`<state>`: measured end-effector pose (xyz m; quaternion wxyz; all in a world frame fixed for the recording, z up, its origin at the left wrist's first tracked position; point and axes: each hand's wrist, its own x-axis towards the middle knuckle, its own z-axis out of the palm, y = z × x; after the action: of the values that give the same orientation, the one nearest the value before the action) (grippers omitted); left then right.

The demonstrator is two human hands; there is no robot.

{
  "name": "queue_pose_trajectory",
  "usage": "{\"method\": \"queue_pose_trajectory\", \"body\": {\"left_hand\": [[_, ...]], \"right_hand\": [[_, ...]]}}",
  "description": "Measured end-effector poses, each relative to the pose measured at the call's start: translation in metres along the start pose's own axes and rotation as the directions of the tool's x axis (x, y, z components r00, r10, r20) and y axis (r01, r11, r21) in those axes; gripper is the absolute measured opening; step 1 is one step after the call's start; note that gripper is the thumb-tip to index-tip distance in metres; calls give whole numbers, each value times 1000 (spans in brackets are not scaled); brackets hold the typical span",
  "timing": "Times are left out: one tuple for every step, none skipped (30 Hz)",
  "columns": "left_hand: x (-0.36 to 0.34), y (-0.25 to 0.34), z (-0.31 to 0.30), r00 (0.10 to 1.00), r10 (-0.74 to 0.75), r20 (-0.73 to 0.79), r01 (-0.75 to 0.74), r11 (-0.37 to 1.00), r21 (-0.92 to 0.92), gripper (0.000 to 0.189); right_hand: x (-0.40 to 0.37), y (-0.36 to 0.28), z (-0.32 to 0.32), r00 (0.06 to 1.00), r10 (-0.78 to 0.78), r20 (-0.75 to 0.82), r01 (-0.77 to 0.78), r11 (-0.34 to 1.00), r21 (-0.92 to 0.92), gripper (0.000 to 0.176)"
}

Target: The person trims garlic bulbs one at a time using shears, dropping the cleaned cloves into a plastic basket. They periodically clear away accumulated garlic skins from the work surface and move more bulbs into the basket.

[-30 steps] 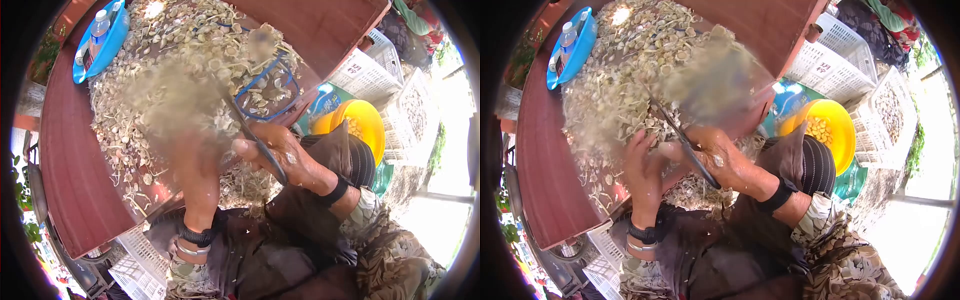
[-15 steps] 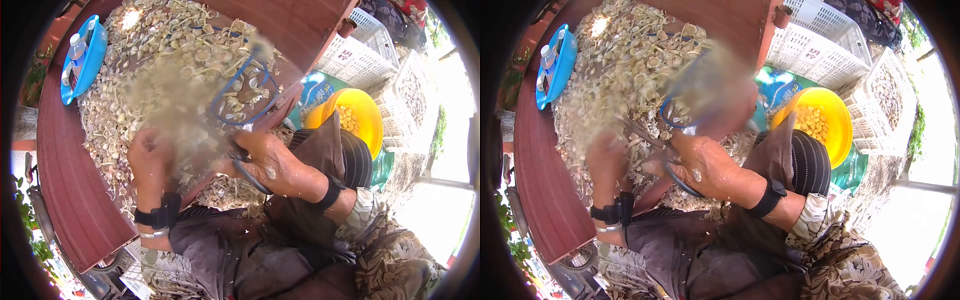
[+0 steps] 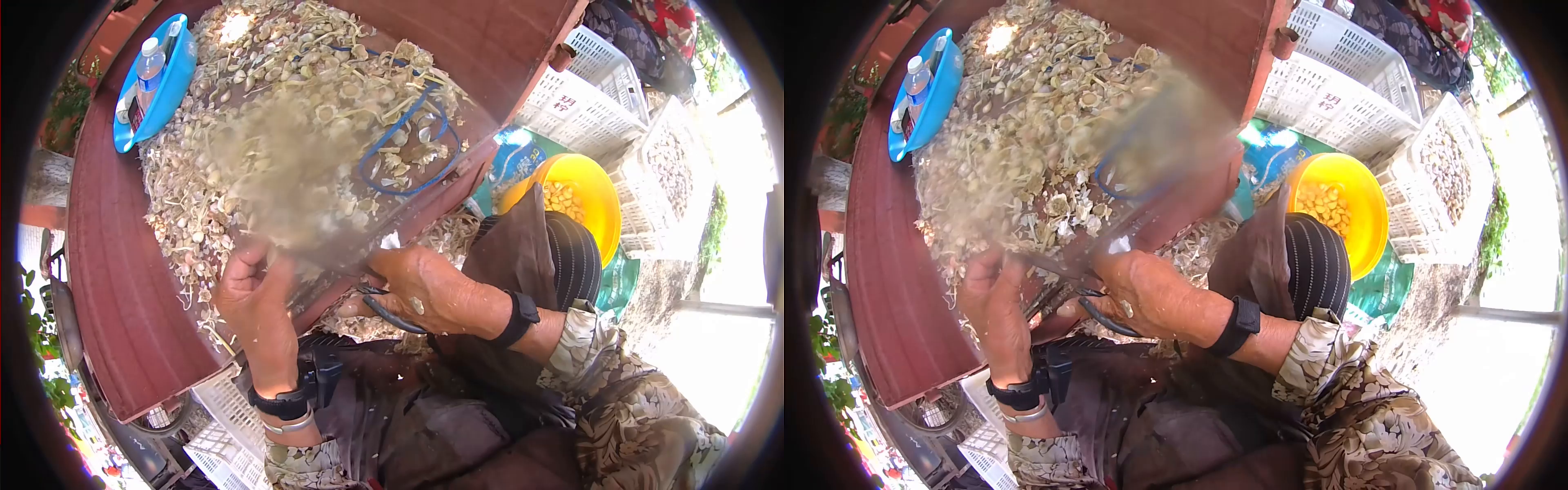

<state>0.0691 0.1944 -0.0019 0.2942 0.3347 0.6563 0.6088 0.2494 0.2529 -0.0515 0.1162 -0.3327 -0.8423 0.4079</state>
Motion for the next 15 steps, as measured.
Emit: {"method": "queue_pose_trajectory", "body": {"left_hand": [[-1,-3,-4,999,-33,3,33,998,-46,23],[-3,-4,-7,996,-83,16,84,991,-107,23],[-6,-5,-9,991,-131,34,135,977,-168,23],[-7,-6,-11,983,-175,54,182,956,-229,23],[-7,-8,-12,981,-179,77,195,923,-331,22],[-8,-11,-14,977,-185,103,211,879,-427,22],[-8,-13,-15,974,-191,126,228,824,-519,21],[-4,-10,-18,970,-206,132,245,808,-536,20],[5,-12,-28,964,-219,148,264,770,-580,21],[16,-16,-42,958,-233,166,285,729,-622,22],[25,-18,-51,953,-242,185,302,684,-663,24],[31,-15,-52,966,-234,111,253,765,-593,31],[41,-16,-55,971,-225,84,239,859,-452,31],[52,-17,-59,975,-214,60,222,929,-296,32],[61,-18,-58,979,-200,39,203,970,-131,32]], "right_hand": [[0,2,4,996,-72,-55,79,988,134,56],[-1,4,8,983,-136,-120,163,951,262,57],[-1,2,7,963,-188,-193,250,891,379,58],[-2,1,2,994,-104,-14,97,863,496,60],[-5,-3,-6,984,-38,176,-72,813,577,63],[-6,-9,-13,930,10,368,-253,744,619,65],[-6,-14,-15,937,25,348,-276,661,698,66],[-6,-19,-15,943,43,331,-295,568,768,68],[-7,-23,-15,947,66,314,-308,462,831,69],[-5,-20,-24,939,92,332,-339,424,840,72],[-3,-19,-26,950,115,292,-314,350,883,73],[1,-18,-29,958,138,250,-280,280,918,74],[5,-16,-31,964,165,208,-240,207,948,77],[9,-14,-31,968,156,198,-226,186,956,78],[13,-10,-32,971,149,188,-212,165,963,79]]}}
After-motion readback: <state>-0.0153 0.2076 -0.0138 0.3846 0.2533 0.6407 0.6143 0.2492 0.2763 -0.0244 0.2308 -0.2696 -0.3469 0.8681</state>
